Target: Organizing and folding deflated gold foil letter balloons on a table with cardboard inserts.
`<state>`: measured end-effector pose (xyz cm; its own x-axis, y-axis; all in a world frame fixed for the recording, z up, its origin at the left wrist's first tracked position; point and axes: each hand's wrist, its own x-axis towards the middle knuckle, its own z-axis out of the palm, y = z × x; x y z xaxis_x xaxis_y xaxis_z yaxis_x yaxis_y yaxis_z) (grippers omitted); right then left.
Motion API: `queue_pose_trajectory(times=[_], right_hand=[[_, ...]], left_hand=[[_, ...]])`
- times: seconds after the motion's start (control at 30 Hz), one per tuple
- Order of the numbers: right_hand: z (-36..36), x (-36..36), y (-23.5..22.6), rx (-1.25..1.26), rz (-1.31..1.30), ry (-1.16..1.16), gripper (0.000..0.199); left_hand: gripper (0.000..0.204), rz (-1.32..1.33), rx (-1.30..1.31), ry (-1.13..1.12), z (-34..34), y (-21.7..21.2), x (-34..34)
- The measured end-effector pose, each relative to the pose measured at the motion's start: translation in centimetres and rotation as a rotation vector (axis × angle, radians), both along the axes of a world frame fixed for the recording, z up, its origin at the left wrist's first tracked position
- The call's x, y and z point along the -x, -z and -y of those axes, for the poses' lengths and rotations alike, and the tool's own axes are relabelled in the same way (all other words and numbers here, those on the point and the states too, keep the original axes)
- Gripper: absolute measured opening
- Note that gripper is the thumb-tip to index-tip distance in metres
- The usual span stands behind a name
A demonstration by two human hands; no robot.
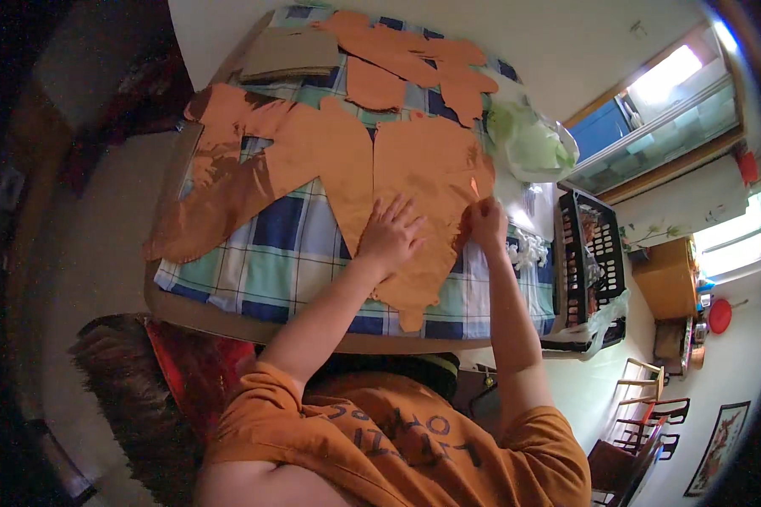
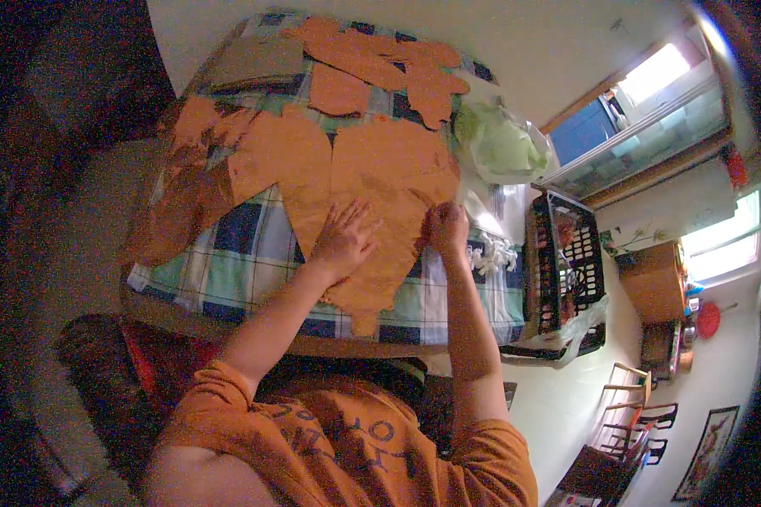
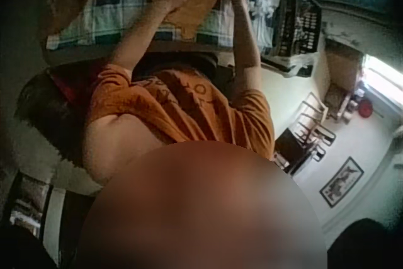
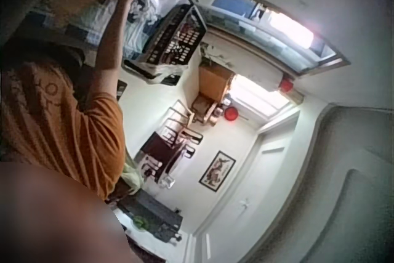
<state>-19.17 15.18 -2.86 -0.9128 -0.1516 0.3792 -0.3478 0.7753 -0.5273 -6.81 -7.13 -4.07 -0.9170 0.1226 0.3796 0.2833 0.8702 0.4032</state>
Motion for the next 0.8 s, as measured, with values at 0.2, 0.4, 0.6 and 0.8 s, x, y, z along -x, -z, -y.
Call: queue_pose_trajectory(times=[0.2, 0.4, 0.6, 0.8], right_hand=[[0.4, 0.8, -1.7, 0.093, 0.11, 0.076, 0.023], [1.9, -1.0, -3.4, 1.153, 0.802, -0.119, 0.018], [1.9, -3.6, 1.4, 0.02, -0.053, -0.223, 0.017], [3.8, -5.2, 1.1, -0.306, -0.043, -0.359, 0.036]], left_hand=[[0.042, 0.011, 0.021, 0.02, -0.3, 0.2, 0.3], [0.041, -0.048, 0.09, -0.013, 0.1, 0.2, -0.1], [0.043, 0.085, 0.062, 0.008, 0.2, -0.6, -0.2], [0.044, 0.022, 0.029, 0.016, 0.1, 0.2, -0.4]])
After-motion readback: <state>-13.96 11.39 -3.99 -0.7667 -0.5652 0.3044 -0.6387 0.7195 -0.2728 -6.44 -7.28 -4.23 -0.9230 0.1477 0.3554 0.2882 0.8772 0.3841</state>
